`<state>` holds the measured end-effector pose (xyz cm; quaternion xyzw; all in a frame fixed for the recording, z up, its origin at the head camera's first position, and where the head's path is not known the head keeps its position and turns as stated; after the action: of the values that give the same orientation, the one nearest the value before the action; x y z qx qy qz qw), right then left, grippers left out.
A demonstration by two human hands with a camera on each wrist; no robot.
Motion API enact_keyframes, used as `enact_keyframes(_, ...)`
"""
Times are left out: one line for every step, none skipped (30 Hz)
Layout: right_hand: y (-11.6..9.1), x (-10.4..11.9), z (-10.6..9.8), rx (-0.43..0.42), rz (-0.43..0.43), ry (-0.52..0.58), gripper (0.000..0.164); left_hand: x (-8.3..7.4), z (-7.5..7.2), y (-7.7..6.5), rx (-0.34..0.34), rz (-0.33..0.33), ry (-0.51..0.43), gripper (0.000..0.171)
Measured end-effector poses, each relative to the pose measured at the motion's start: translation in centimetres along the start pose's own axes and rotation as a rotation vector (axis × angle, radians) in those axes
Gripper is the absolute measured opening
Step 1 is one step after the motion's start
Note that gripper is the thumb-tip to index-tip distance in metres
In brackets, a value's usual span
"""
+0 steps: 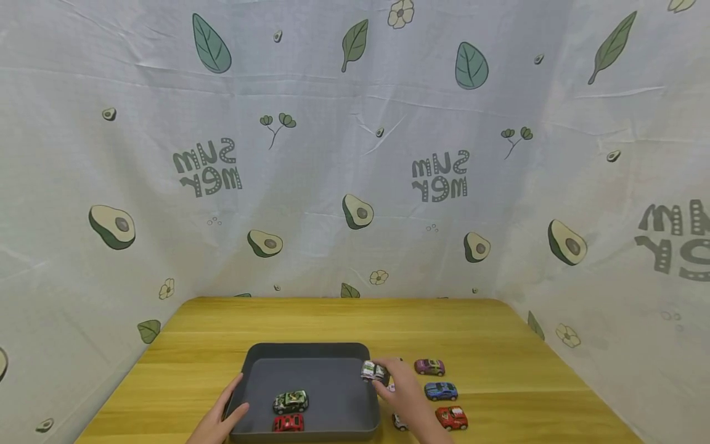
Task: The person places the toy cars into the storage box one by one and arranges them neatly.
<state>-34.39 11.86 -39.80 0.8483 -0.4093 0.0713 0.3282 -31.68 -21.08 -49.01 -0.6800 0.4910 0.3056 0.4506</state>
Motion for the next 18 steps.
enact_keyframes(0.1,0.4,0.3,0.009,-0.012,0.006,0.031,0.0,0.0,0.0,-0.002,0.005,0.003,0.074)
enact_keyframes(0.3,0.7,0.7,0.021,-0.020,0.015,0.032,-0.1,0.0,0.0,-0.005,0.008,0.006,0.074)
enact_keyframes(0.4,1.0,1.0,0.033,-0.028,0.020,0.032,0.0,0.0,0.0,-0.007,0.008,0.009,0.074)
enact_keyframes(0.6,1.3,1.4,0.045,-0.033,0.029,0.032,0.0,0.0,0.0,-0.010,0.006,0.009,0.074)
enact_keyframes(0.7,1.5,1.8,0.061,-0.034,0.044,0.033,0.0,0.0,0.0,-0.013,0.004,0.009,0.074)
enact_keyframes(0.9,1.8,2.2,0.074,-0.039,0.060,0.033,0.1,-0.1,-0.1,-0.018,0.003,0.014,0.075)
enact_keyframes(1.0,2.0,2.6,0.087,-0.046,0.069,0.033,0.1,-0.1,-0.1,-0.022,0.002,0.016,0.075)
enact_keyframes(1.2,2.2,3.0,0.100,-0.048,0.075,0.033,0.1,-0.1,-0.1,-0.026,-0.001,0.019,0.076)
enact_keyframes(1.3,2.4,3.4,0.109,-0.054,0.079,0.033,0.1,-0.1,-0.1,-0.029,0.000,0.024,0.076)
enact_keyframes(1.5,2.6,3.7,0.118,-0.057,0.087,0.033,0.1,-0.1,-0.1,-0.032,0.001,0.029,0.076)
enact_keyframes(1.6,2.9,4.1,0.128,-0.061,0.096,0.033,0.1,-0.1,-0.1,-0.034,0.002,0.032,0.077)
enact_keyframes(1.8,3.1,4.4,0.132,-0.071,0.100,0.033,0.0,-0.1,-0.1,-0.034,0.002,0.034,0.077)
enact_keyframes(2.0,3.3,4.7,0.138,-0.075,0.103,0.033,0.0,-0.1,-0.1,-0.034,0.003,0.035,0.077)
enact_keyframes(2.1,3.5,5.1,0.142,-0.081,0.103,0.032,0.0,-0.1,-0.1,-0.034,0.003,0.038,0.077)
enact_keyframes(2.3,3.7,5.4,0.147,-0.088,0.104,0.032,0.0,-0.1,-0.1,-0.034,0.002,0.039,0.077)
enact_keyframes(2.5,3.9,5.7,0.154,-0.091,0.103,0.032,0.0,-0.1,-0.1,-0.035,0.002,0.040,0.077)
enact_keyframes(2.7,4.1,6.1,0.163,-0.092,0.102,0.032,0.0,-0.1,-0.1,-0.035,0.000,0.040,0.077)
enact_keyframes(2.9,4.2,6.5,0.170,-0.092,0.104,0.031,0.0,-0.1,-0.1,-0.033,-0.001,0.042,0.076)
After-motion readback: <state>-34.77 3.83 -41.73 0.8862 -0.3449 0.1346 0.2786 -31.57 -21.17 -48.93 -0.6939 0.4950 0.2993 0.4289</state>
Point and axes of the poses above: each hand's wrist, its own y-axis towards the middle knuckle, its own z-axis out of the palm, x = y × z, the point moved 7 cm from there along y, towards the middle knuckle, and after that the axes turned 14 degrees about -z, right-handed, at the moved point
